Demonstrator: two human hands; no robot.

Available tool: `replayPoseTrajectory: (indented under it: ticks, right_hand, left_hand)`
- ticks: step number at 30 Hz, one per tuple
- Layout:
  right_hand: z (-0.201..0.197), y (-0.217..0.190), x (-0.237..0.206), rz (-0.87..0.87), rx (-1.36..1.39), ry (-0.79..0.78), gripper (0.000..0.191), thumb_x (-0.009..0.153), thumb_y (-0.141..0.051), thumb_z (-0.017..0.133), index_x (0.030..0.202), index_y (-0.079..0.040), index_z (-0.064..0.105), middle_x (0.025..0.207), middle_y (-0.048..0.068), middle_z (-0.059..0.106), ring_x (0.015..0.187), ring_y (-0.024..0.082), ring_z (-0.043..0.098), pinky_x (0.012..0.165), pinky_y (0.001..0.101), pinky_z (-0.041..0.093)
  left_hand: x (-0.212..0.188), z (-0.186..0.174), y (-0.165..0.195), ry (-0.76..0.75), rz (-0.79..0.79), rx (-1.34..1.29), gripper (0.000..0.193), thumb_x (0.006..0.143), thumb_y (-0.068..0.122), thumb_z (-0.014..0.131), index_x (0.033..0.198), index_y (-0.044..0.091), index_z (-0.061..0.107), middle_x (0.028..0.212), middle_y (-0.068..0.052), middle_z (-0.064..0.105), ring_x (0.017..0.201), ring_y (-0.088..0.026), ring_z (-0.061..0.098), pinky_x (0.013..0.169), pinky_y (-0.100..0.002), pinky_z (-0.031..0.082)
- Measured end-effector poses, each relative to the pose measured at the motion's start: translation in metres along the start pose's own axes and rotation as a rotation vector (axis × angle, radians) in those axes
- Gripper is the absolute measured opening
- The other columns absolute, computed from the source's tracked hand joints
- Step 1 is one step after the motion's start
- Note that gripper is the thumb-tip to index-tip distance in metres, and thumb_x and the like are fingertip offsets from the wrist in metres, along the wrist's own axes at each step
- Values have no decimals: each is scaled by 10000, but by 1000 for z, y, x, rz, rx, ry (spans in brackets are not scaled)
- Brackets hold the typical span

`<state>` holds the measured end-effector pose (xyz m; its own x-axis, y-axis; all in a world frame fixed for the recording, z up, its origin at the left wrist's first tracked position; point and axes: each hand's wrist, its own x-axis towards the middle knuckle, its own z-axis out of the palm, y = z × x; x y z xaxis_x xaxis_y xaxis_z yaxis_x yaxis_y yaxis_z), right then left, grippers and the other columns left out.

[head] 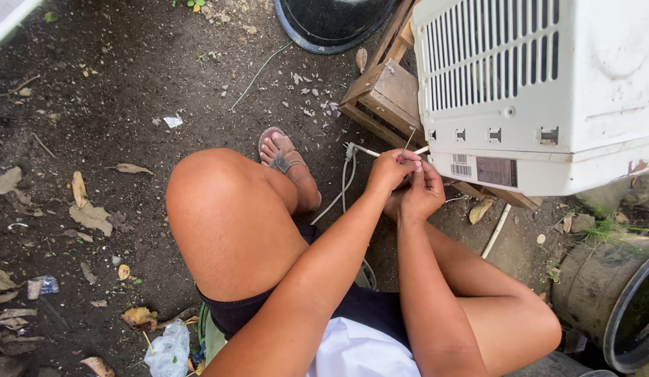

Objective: The person sits on the ground beside a window air conditioner placed on a wooden pallet. They handle the front panel and filter frame, reposition and tilt the unit, and then work on its power cord and plug near the rear of the cabinet.

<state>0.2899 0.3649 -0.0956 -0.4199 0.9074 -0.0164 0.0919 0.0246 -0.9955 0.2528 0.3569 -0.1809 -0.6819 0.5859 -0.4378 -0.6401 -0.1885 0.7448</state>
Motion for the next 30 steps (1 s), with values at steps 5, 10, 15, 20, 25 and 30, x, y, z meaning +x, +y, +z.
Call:
replayPoseTrajectory:
  ticks: [5, 10, 15, 20, 25, 30]
  right_hand:
    - [-13, 5, 3, 37, 63, -35, 110, 1021, -17, 667, 1115, 39, 660, 1015, 97, 718, 895, 127, 696, 829, 280, 626]
    - [-34, 13, 3, -5, 35, -117, 101, 1042, -6, 650, 1129, 34, 621, 1040, 123, 700, 902, 153, 696, 832, 294, 624]
    - [-48, 22, 3, 5, 189, -176, 111, 1032, -1, 641, 1123, 32, 586, 1143, 169, 698, 1002, 197, 717, 888, 317, 628]
    - [-61, 28, 8, 20, 354, -238, 123, 1013, 32, 632, 1101, 14, 548, 1227, 217, 679, 1032, 226, 724, 904, 351, 642]
    - [-72, 33, 10, 84, 480, -214, 135, 1007, 67, 635, 1102, 11, 556, 1224, 236, 672, 1025, 244, 719, 888, 359, 636]
    - [-75, 35, 12, 105, 511, -191, 120, 1015, 64, 631, 1094, 9, 559, 1215, 232, 677, 1018, 253, 724, 878, 360, 639]
  left_hand:
    - [-5, -3, 5, -48, 14, 148, 156, 865, 116, 768, 981, 12, 772, 823, -52, 756, 719, -98, 658, 654, -267, 532]
    - [-13, -17, 9, -156, 39, 349, 203, 902, 196, 723, 1024, 41, 773, 834, -56, 771, 736, -119, 708, 693, -282, 561]
    - [-29, -38, 14, -91, 195, 920, 210, 901, 284, 731, 1008, 108, 773, 875, -130, 753, 802, -294, 728, 735, -395, 564]
    - [-44, -41, 12, -112, 179, 1240, 193, 892, 319, 727, 976, 149, 762, 879, -157, 737, 878, -375, 707, 778, -476, 555]
    - [-50, -29, 9, -92, 125, 1361, 191, 909, 323, 697, 996, 166, 762, 911, -151, 739, 907, -379, 702, 770, -503, 551]
    - [-53, -27, 9, -82, 114, 1457, 213, 952, 337, 647, 1025, 160, 739, 948, -150, 736, 922, -392, 694, 758, -525, 542]
